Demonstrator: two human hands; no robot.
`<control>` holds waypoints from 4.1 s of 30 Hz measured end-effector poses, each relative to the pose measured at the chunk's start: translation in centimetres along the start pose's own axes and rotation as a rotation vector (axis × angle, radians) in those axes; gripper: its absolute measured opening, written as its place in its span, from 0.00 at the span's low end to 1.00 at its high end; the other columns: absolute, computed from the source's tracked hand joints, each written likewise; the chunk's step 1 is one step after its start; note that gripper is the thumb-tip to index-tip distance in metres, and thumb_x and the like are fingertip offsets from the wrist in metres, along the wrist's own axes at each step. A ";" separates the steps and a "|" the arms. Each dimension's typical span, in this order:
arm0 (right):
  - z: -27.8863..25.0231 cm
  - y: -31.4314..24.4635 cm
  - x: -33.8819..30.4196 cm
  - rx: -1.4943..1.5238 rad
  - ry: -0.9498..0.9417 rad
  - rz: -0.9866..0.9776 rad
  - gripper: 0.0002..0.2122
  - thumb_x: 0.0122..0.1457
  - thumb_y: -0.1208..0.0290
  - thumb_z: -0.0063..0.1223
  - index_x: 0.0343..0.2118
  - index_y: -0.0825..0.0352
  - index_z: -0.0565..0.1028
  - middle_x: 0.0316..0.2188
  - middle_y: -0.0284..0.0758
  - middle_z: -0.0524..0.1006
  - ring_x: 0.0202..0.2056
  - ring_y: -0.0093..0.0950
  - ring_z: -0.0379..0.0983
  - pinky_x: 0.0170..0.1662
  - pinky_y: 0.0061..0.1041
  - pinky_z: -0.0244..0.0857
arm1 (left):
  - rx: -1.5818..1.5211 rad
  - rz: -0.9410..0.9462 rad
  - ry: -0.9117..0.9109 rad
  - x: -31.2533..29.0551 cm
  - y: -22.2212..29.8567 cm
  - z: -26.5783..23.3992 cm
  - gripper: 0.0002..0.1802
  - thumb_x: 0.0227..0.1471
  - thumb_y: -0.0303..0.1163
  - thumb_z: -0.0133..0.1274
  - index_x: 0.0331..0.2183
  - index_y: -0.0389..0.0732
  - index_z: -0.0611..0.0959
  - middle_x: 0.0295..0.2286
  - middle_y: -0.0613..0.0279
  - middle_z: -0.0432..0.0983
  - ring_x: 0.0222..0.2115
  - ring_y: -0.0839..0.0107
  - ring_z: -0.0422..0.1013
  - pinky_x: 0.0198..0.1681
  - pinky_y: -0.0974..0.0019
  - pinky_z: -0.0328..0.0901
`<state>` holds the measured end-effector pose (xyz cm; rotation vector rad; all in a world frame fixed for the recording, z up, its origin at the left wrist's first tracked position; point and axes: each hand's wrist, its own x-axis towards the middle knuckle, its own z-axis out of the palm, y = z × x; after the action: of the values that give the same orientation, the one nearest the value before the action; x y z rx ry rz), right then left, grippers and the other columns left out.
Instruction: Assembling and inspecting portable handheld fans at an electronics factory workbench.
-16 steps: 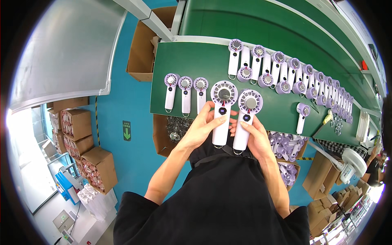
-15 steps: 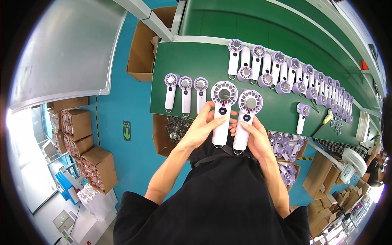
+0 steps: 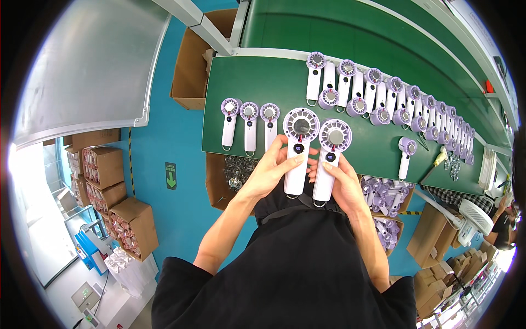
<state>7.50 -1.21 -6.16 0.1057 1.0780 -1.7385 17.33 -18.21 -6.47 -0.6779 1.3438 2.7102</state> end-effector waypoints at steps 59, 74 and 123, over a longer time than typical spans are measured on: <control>-14.6 -7.5 28.3 -2.325 -0.587 -0.789 0.12 0.52 0.70 0.50 0.39 0.59 0.78 0.42 0.31 0.73 0.51 0.32 0.64 0.59 0.33 0.53 | 1.103 0.250 0.588 27.0 -7.9 -7.8 0.25 0.50 0.39 0.58 0.43 0.31 0.71 0.32 0.48 0.76 0.33 0.59 0.75 0.37 0.59 0.69; -8.2 -12.5 26.0 -2.337 -0.560 -1.071 0.05 0.54 0.70 0.48 0.30 0.64 0.73 0.36 0.36 0.74 0.45 0.30 0.71 0.60 0.32 0.53 | 0.304 0.002 0.308 26.4 2.1 -11.1 0.18 0.54 0.31 0.55 0.41 0.35 0.65 0.33 0.52 0.77 0.29 0.65 0.76 0.30 0.63 0.73; -2.8 1.7 2.1 -0.010 -0.020 -0.015 0.17 0.61 0.71 0.47 0.52 0.70 0.64 0.34 0.39 0.74 0.32 0.29 0.73 0.36 0.28 0.71 | -0.040 0.016 0.049 1.6 -3.3 -1.4 0.17 0.60 0.28 0.46 0.48 0.35 0.61 0.45 0.48 0.73 0.43 0.65 0.73 0.47 0.62 0.69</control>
<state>6.74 -0.82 -9.92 0.0741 1.0750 -1.7438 17.18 -17.45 -10.30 -0.7442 1.3143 2.7579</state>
